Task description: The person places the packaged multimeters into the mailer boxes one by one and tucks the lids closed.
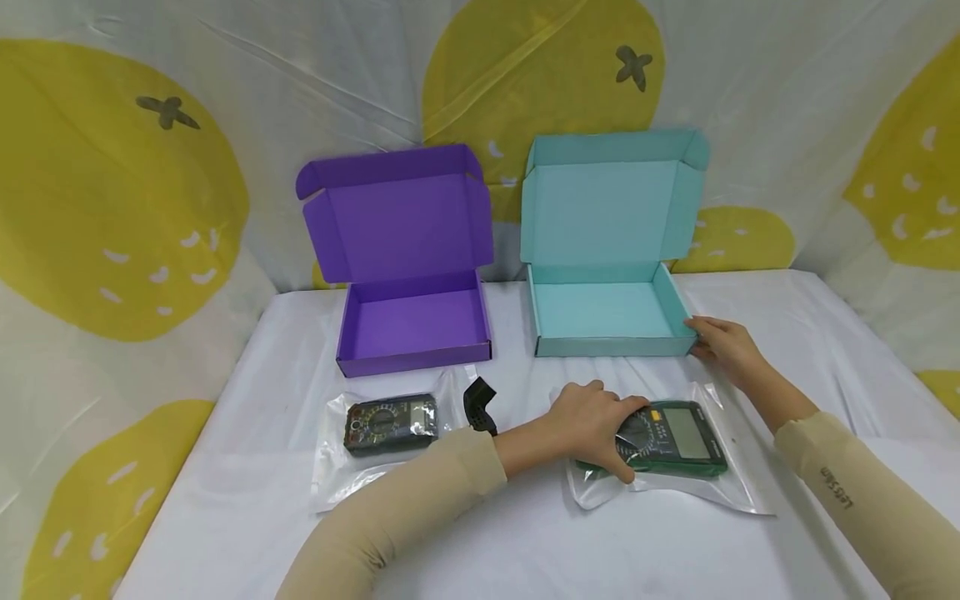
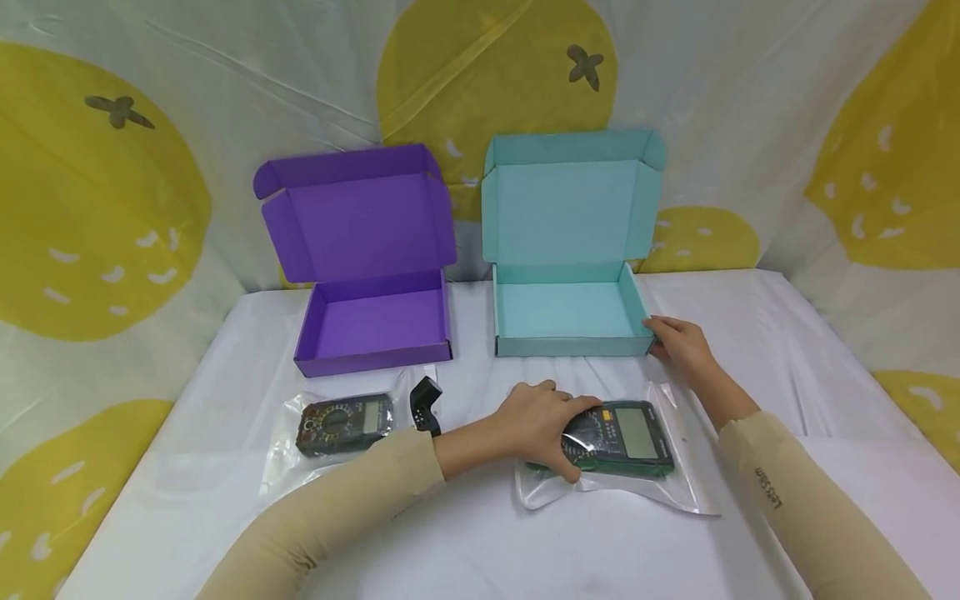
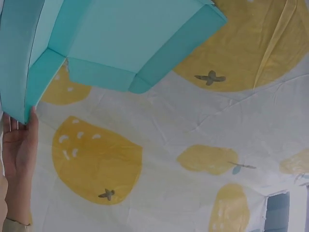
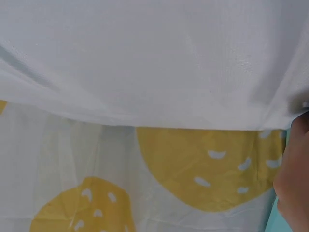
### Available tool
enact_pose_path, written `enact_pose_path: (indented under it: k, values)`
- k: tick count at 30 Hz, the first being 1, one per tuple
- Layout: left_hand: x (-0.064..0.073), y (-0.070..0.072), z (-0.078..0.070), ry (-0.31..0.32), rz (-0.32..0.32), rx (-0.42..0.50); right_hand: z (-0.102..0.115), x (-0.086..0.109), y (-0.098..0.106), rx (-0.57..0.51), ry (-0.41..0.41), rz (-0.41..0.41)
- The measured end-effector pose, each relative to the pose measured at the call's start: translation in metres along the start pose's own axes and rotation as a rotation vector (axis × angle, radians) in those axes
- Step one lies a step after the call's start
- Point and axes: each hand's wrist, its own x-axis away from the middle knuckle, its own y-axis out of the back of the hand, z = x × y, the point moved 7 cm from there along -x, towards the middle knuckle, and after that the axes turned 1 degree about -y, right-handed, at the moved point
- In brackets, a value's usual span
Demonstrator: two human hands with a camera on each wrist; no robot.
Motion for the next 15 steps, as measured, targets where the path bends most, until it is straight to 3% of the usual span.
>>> enact_pose_path:
  k: [6, 15]
  values:
    - [0.005, 0.009, 0.003, -0.025, -0.014, -0.044, 0.000, -0.002, -0.001, -0.015, 0.000, 0.029]
    - [0.008, 0.016, 0.014, -0.029, -0.026, -0.016, 0.000, -0.002, -0.001, -0.023, 0.009, 0.051]
